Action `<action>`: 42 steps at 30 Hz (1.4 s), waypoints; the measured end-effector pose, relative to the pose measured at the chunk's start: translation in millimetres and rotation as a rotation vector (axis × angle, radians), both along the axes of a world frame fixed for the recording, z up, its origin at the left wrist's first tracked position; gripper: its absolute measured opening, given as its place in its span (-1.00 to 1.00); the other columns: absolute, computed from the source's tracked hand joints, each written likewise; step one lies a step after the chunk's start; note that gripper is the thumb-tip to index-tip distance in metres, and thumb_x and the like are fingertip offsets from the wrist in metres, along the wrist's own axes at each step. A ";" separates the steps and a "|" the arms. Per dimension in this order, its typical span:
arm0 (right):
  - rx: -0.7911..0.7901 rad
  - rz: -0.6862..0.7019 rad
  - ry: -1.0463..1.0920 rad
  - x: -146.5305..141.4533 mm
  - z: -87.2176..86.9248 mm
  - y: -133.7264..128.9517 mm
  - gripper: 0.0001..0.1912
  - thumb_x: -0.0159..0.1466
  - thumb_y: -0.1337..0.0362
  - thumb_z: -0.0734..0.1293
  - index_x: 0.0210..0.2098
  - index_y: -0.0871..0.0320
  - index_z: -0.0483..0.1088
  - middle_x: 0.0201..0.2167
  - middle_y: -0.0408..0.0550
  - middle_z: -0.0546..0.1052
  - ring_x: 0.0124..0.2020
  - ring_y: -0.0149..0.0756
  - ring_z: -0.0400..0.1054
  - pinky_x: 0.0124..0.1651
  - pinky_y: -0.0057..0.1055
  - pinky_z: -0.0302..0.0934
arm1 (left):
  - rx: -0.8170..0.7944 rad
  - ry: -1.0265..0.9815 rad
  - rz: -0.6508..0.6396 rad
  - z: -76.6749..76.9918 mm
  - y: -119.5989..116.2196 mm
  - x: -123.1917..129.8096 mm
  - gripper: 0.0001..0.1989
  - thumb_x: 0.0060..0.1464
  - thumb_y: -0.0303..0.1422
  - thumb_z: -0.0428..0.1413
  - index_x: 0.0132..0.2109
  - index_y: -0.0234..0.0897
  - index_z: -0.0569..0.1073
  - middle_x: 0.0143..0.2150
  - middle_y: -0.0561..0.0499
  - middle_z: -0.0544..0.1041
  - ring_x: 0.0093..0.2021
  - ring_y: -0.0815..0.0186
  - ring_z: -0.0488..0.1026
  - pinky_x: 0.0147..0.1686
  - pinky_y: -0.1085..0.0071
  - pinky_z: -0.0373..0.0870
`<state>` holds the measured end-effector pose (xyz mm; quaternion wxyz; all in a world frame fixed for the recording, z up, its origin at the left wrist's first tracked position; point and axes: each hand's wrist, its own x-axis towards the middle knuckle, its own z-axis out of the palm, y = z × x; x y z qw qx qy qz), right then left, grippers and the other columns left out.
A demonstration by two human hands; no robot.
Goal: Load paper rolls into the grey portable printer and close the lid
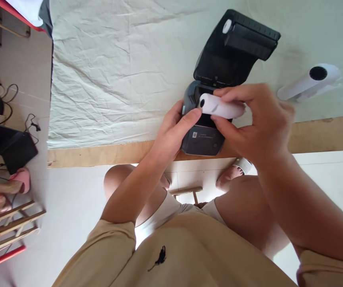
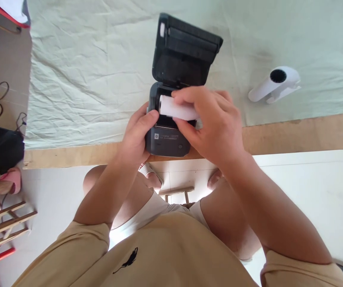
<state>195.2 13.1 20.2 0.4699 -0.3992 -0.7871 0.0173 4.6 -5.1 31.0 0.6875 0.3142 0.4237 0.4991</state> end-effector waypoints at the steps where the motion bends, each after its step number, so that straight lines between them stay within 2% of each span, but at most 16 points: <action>1: -0.007 0.006 -0.019 0.3 -1.2 1.9 -0.68 0.35 0.43 0.49 0.02 -0.06 0.56 0.00 -0.15 0.82 -0.05 -0.06 0.79 -0.03 -0.06 0.68 | -0.008 0.024 0.014 1.9 -1.4 0.5 -0.70 0.27 -0.04 0.47 -0.10 -0.14 0.69 -0.20 0.02 0.74 -0.08 0.11 0.73 -0.10 0.25 0.62; 5: 0.052 0.032 0.023 4.1 -3.9 9.1 -0.72 0.26 0.53 0.42 -0.19 -0.01 0.56 -0.10 -0.22 0.83 -0.10 -0.10 0.81 -0.12 -0.14 0.63 | 0.004 0.045 0.055 5.0 -3.3 2.5 -0.64 0.31 0.02 0.42 -0.14 -0.19 0.65 -0.23 0.02 0.68 -0.12 0.15 0.69 -0.14 0.28 0.58; 7: 0.081 0.041 0.037 4.7 -2.8 7.7 -0.72 0.25 0.53 0.40 -0.22 0.00 0.55 -0.14 -0.21 0.83 -0.14 -0.12 0.79 -0.17 -0.16 0.57 | 0.012 0.023 0.005 1.6 -1.6 0.2 -0.61 0.32 0.06 0.41 -0.13 -0.18 0.64 -0.20 0.01 0.68 -0.09 0.14 0.69 -0.11 0.28 0.61; 10: 0.095 0.136 0.011 2.7 -1.7 -0.2 -0.73 0.28 0.52 0.43 -0.19 -0.01 0.53 -0.18 -0.26 0.81 -0.16 -0.15 0.77 -0.16 -0.17 0.50 | 0.028 0.012 -0.060 -6.0 2.7 -5.7 -0.56 0.29 0.11 0.42 -0.05 -0.15 0.63 -0.09 -0.04 0.70 0.05 0.04 0.73 0.02 0.19 0.68; 12: 0.066 0.188 -0.023 0.3 -2.7 -6.2 -0.76 0.34 0.48 0.47 -0.19 -0.03 0.51 -0.17 -0.30 0.80 -0.12 -0.18 0.76 -0.13 -0.17 0.46 | 0.061 0.049 -0.042 -8.1 4.5 -7.6 -0.52 0.23 0.09 0.46 0.04 -0.12 0.59 0.02 -0.05 0.72 0.17 0.00 0.73 0.16 0.14 0.69; 15: 0.020 0.233 0.030 -1.0 -4.3 -11.9 -0.89 0.48 0.21 0.50 -0.18 -0.07 0.50 -0.16 -0.26 0.79 -0.10 -0.14 0.74 -0.09 -0.10 0.47 | 0.079 0.116 0.006 -3.4 2.7 -4.8 -0.49 0.11 -0.10 0.55 0.09 -0.08 0.55 0.12 -0.02 0.72 0.29 0.01 0.69 0.32 0.14 0.64; 17: -0.038 0.212 0.158 2.2 -4.1 -12.7 -0.88 0.52 0.03 0.45 -0.11 -0.13 0.54 -0.18 -0.19 0.75 -0.10 -0.07 0.71 -0.07 -0.02 0.50 | 0.049 0.123 0.052 2.0 -0.4 -1.1 -0.51 0.09 -0.19 0.53 0.09 -0.08 0.56 0.11 -0.01 0.72 0.31 -0.01 0.68 0.34 0.15 0.63; 19: -0.135 0.093 0.282 8.6 -4.6 -10.8 -0.82 0.55 -0.03 0.38 0.07 -0.24 0.59 -0.07 -0.13 0.72 -0.04 -0.02 0.68 -0.03 0.04 0.53 | 0.027 0.108 0.077 5.5 -2.8 1.1 -0.49 0.06 -0.20 0.54 0.10 -0.07 0.58 0.07 -0.01 0.71 0.30 -0.03 0.69 0.30 0.14 0.65; 21: -0.259 0.003 0.315 16.4 -7.9 -6.0 -0.64 0.57 -0.05 0.35 0.31 -0.40 0.52 0.21 -0.10 0.66 0.13 0.02 0.65 0.07 0.08 0.54 | 0.018 0.098 0.052 6.0 -3.5 0.5 -0.41 -0.04 -0.21 0.60 0.11 -0.08 0.60 0.05 -0.02 0.71 0.30 -0.06 0.70 0.28 0.14 0.66; 23: -0.347 0.050 0.290 22.5 -14.2 1.0 -0.45 0.56 -0.11 0.37 0.50 -0.51 0.35 0.51 -0.12 0.49 0.35 0.08 0.59 0.23 0.13 0.55 | 0.010 0.103 0.015 4.4 -2.3 -2.2 -0.34 -0.13 -0.23 0.65 0.11 -0.08 0.61 0.05 -0.03 0.72 0.30 -0.09 0.70 0.27 0.15 0.67; 25: -0.395 0.155 0.281 25.6 -21.5 8.1 -0.31 0.53 -0.17 0.41 0.58 -0.52 0.21 0.63 -0.12 0.39 0.47 0.12 0.53 0.36 0.16 0.53 | 0.023 0.122 -0.002 2.1 0.1 -5.2 -0.30 -0.17 -0.22 0.68 0.11 -0.09 0.61 0.08 -0.04 0.73 0.29 -0.10 0.71 0.24 0.17 0.68; 27: -0.425 0.230 0.329 26.1 -26.9 13.4 -0.28 0.52 -0.23 0.39 0.59 -0.51 0.16 0.61 -0.12 0.45 0.47 0.09 0.54 0.44 0.16 0.50 | 0.046 0.151 -0.007 -0.1 2.8 -7.3 -0.29 -0.18 -0.19 0.68 0.11 -0.09 0.61 0.10 -0.03 0.73 0.27 -0.10 0.71 0.21 0.18 0.70; 29: -0.444 0.263 0.416 25.8 -29.4 15.9 -0.33 0.53 -0.30 0.35 0.56 -0.48 0.23 0.51 -0.15 0.56 0.42 0.04 0.59 0.45 0.12 0.51 | 0.068 0.174 -0.011 -2.0 4.9 -8.0 -0.25 -0.19 -0.17 0.67 0.15 -0.07 0.61 0.09 -0.01 0.73 0.27 -0.11 0.72 0.19 0.17 0.71; 34: -0.405 0.208 0.601 22.4 -32.8 11.4 -0.38 0.50 -0.37 0.40 0.43 -0.33 0.48 0.24 -0.08 0.68 0.28 -0.05 0.64 0.37 -0.03 0.56 | 0.067 0.144 0.020 -3.7 3.9 -5.7 -0.24 -0.14 -0.20 0.64 0.21 -0.06 0.59 0.06 0.00 0.70 0.37 -0.13 0.69 0.27 0.13 0.69; 38: -0.515 0.273 0.511 17.2 -38.0 7.4 -0.36 0.51 -0.30 0.44 0.46 -0.25 0.40 0.36 -0.05 0.63 0.28 -0.09 0.65 0.37 -0.01 0.61 | 0.037 0.108 0.055 1.7 -0.4 -1.6 -0.32 -0.11 -0.16 0.64 0.14 -0.08 0.60 0.11 -0.03 0.72 0.41 -0.14 0.67 0.31 0.12 0.69; 42: -0.679 0.331 0.431 18.6 -40.8 14.4 -0.28 0.48 -0.36 0.45 0.44 -0.17 0.37 0.33 -0.02 0.67 0.22 -0.10 0.68 0.29 -0.01 0.67 | -0.035 0.038 0.054 6.5 -1.5 1.2 -0.48 0.02 -0.03 0.60 -0.01 -0.12 0.60 -0.08 -0.04 0.73 0.25 -0.12 0.75 0.15 0.11 0.75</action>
